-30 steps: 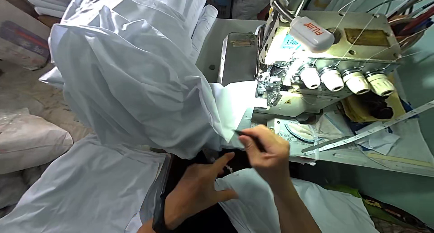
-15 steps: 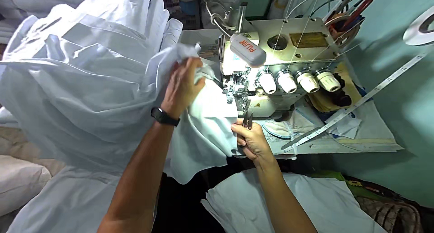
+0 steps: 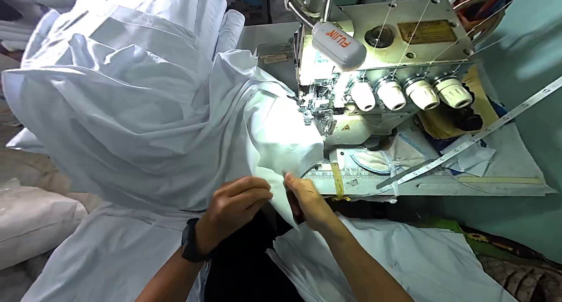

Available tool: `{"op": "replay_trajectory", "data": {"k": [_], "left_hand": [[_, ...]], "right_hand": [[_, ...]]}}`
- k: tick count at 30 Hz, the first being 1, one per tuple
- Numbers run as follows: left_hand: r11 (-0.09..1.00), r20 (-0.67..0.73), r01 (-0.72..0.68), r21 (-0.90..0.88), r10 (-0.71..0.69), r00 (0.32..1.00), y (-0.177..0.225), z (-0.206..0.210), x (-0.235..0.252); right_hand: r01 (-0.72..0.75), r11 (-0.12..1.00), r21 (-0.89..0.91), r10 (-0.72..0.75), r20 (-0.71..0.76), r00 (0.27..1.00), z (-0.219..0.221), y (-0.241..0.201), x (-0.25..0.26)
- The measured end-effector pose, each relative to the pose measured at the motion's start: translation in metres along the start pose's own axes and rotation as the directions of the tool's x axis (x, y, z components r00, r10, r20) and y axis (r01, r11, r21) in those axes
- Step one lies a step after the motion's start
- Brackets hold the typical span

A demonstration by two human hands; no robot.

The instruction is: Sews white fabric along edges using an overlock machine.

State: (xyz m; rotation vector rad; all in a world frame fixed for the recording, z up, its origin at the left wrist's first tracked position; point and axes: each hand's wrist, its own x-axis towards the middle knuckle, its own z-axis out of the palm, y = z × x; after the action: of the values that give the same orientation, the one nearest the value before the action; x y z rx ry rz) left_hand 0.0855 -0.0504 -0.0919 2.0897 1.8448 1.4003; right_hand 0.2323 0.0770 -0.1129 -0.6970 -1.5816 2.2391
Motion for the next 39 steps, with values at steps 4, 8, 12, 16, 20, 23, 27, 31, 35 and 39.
{"op": "replay_trajectory", "data": {"k": [4,8,12,16,20,23,27,31,35,39], "left_hand": [[0.994,-0.004,-0.080,-0.076,0.080,0.997,-0.001,-0.002,-0.001],[0.992,-0.029,0.072,0.104,-0.070,0.997,0.006,-0.021,0.038],[0.984,0.219,0.148,0.103,-0.168,0.961,-0.005,-0.022,0.077],[0.993,0.168,0.095,-0.068,-0.083,0.982,-0.007,-0.016,0.106],[0.996,0.002,0.088,-0.022,-0.088,0.996,-0.022,-0.007,0.128],[0.989,0.048,0.143,-0.037,-0.141,0.989,-0.048,0.007,0.131],[0.987,0.198,0.146,-0.068,-0.130,0.971,-0.057,0.003,0.121],[0.990,0.237,0.132,-0.051,-0.117,0.964,-0.049,0.003,0.109],[0.987,0.243,0.162,-0.013,-0.154,0.958,-0.045,0.001,0.110],[0.975,0.231,0.222,0.009,-0.218,0.948,-0.042,0.002,0.112]], "right_hand": [[-0.159,0.871,0.465,0.174,0.010,0.985,0.014,-0.012,0.006],[0.432,0.901,-0.025,-0.433,-0.019,0.901,-0.009,-0.020,0.014],[0.642,0.715,-0.275,-0.636,0.123,0.761,-0.018,-0.037,0.016],[0.637,0.574,-0.514,-0.671,0.151,0.726,-0.026,-0.030,0.003],[0.605,0.452,-0.655,-0.771,0.055,0.634,-0.043,-0.021,0.009],[0.460,0.339,-0.821,-0.781,0.026,0.624,-0.065,-0.012,0.031],[0.623,0.401,-0.671,-0.689,0.227,0.688,-0.072,0.014,0.023],[0.629,0.430,-0.648,-0.669,0.239,0.704,-0.067,0.036,-0.009],[0.606,0.478,-0.636,-0.669,0.184,0.720,-0.065,0.047,-0.024],[0.602,0.588,-0.540,-0.684,0.066,0.726,-0.061,0.048,-0.029]]}}
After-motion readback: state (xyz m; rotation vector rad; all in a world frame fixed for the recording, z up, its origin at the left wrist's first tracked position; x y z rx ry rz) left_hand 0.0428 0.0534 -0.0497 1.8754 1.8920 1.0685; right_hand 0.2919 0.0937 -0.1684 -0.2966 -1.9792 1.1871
